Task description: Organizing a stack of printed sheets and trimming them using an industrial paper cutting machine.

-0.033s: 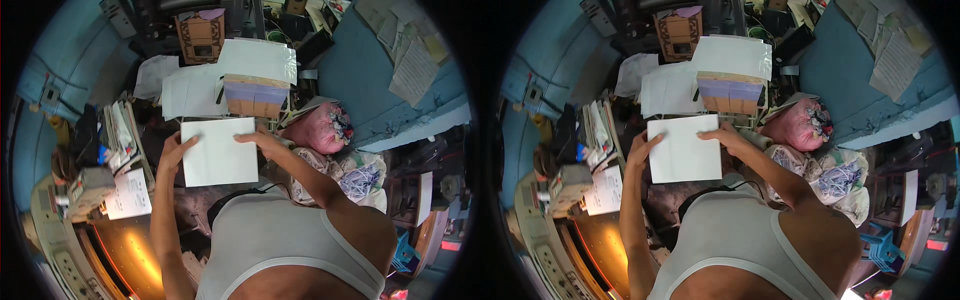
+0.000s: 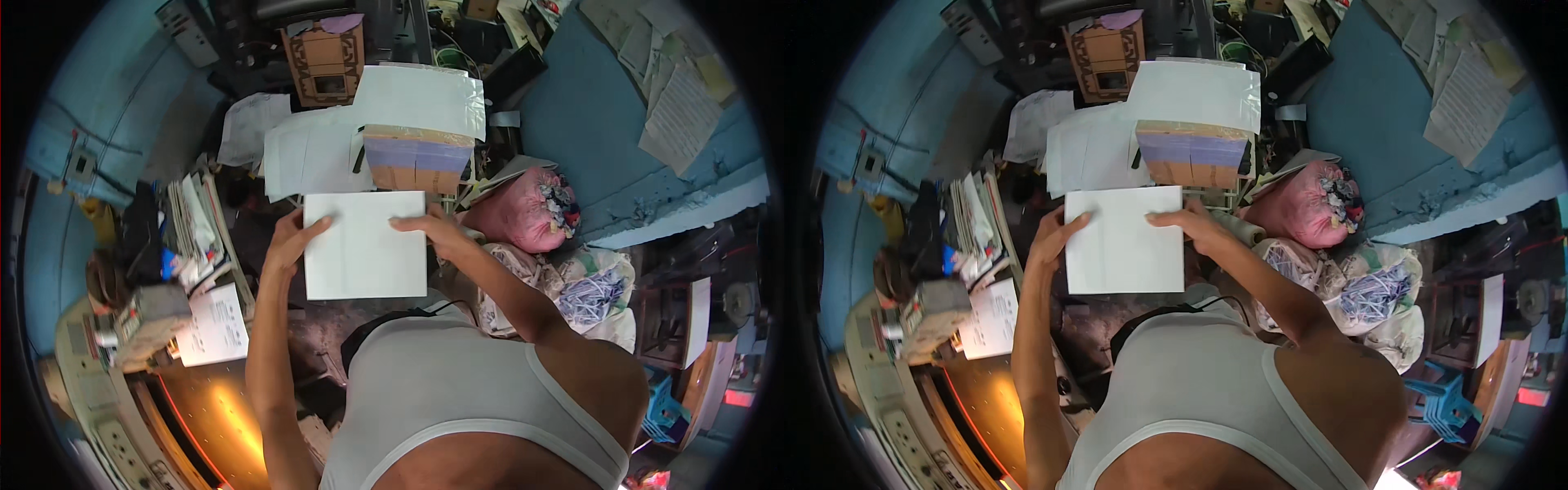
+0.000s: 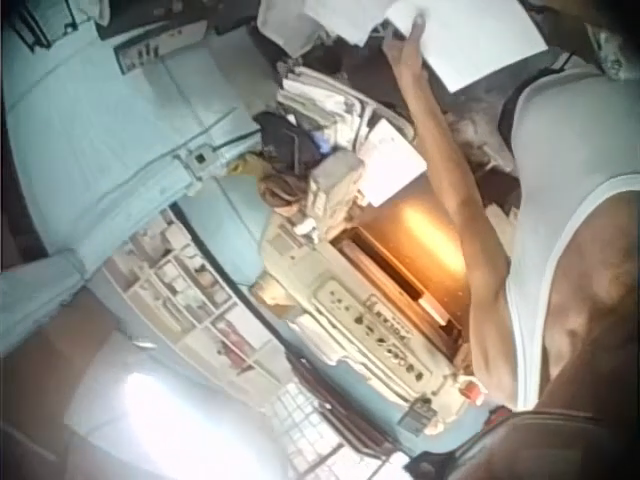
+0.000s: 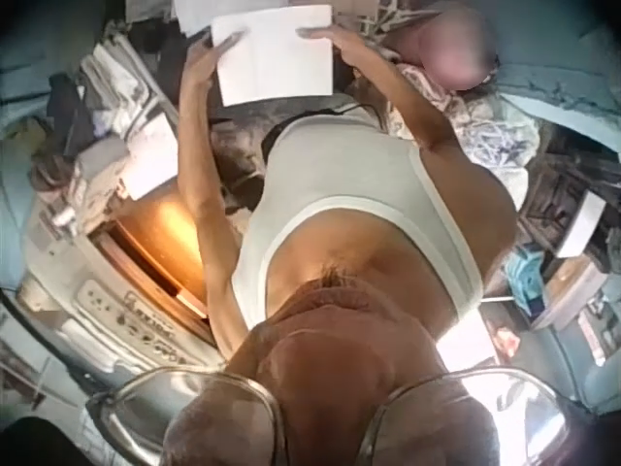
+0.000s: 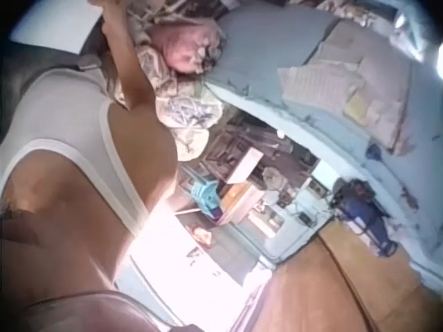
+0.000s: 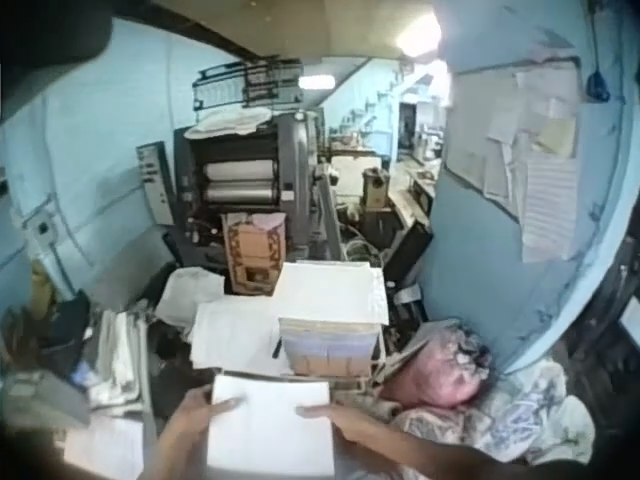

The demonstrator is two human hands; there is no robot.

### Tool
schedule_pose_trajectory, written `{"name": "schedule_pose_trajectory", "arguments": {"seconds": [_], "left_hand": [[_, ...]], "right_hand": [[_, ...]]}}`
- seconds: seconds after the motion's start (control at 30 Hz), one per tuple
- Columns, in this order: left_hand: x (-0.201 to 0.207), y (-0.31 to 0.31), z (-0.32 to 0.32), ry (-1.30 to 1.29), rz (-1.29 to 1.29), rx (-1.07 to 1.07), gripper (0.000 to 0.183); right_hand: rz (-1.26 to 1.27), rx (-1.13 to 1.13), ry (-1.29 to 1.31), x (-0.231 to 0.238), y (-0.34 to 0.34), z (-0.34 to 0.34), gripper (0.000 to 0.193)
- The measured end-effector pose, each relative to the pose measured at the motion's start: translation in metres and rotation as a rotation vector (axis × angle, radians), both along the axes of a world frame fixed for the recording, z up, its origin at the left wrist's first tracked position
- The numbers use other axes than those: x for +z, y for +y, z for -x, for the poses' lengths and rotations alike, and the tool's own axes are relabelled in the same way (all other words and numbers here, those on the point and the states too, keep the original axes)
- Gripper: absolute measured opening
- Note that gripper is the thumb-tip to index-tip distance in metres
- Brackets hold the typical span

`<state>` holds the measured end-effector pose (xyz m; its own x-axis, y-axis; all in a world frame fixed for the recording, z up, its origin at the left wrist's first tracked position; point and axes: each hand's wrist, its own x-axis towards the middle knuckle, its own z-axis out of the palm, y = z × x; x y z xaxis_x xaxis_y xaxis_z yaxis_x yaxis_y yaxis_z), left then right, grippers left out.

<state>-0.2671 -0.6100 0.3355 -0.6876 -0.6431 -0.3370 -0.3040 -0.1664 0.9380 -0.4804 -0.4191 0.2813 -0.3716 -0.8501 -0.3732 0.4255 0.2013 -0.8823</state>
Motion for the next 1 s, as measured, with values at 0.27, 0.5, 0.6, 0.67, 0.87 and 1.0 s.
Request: {"name": "schedule_pose_trajectory", "arguments": {"seconds": [0.27, 0.5, 0.6, 0.67, 0.87, 1.0], "left_hand": [[-0.01, -0.087, 0.27, -0.183, -0.003, -0.267, 0.08], [-0.073, -0.109, 0.406, -0.006, -0.21, -0.076, 0.077], [-0.096, -0.087, 0.418, 0.068, -0.309, 0.077, 0.077], [-0.102, -0.077, 0.423, 0.051, -0.39, 0.196, 0.068], [-0.086, -0.093, 0.442, 0.059, -0.438, 0.267, 0.062], [-0.051, -0.165, 0.458, -0.035, -0.173, -0.088, 0.054]], "right_hand": [[-0.013, -0.298, -0.052, -0.004, -0.032, 0.197, 0.053], [-0.173, -0.038, 0.114, -0.01, -0.086, 0.388, 0.052], [-0.264, -0.016, 0.292, 0.0, -0.116, 0.434, 0.053], [-0.312, 0.033, 0.335, 0.005, -0.135, 0.45, 0.053], [-0.419, 0.079, 0.453, -0.015, -0.162, 0.484, 0.066], [-0.04, -0.022, 0.409, -0.043, -0.128, 0.44, 0.054]]}}
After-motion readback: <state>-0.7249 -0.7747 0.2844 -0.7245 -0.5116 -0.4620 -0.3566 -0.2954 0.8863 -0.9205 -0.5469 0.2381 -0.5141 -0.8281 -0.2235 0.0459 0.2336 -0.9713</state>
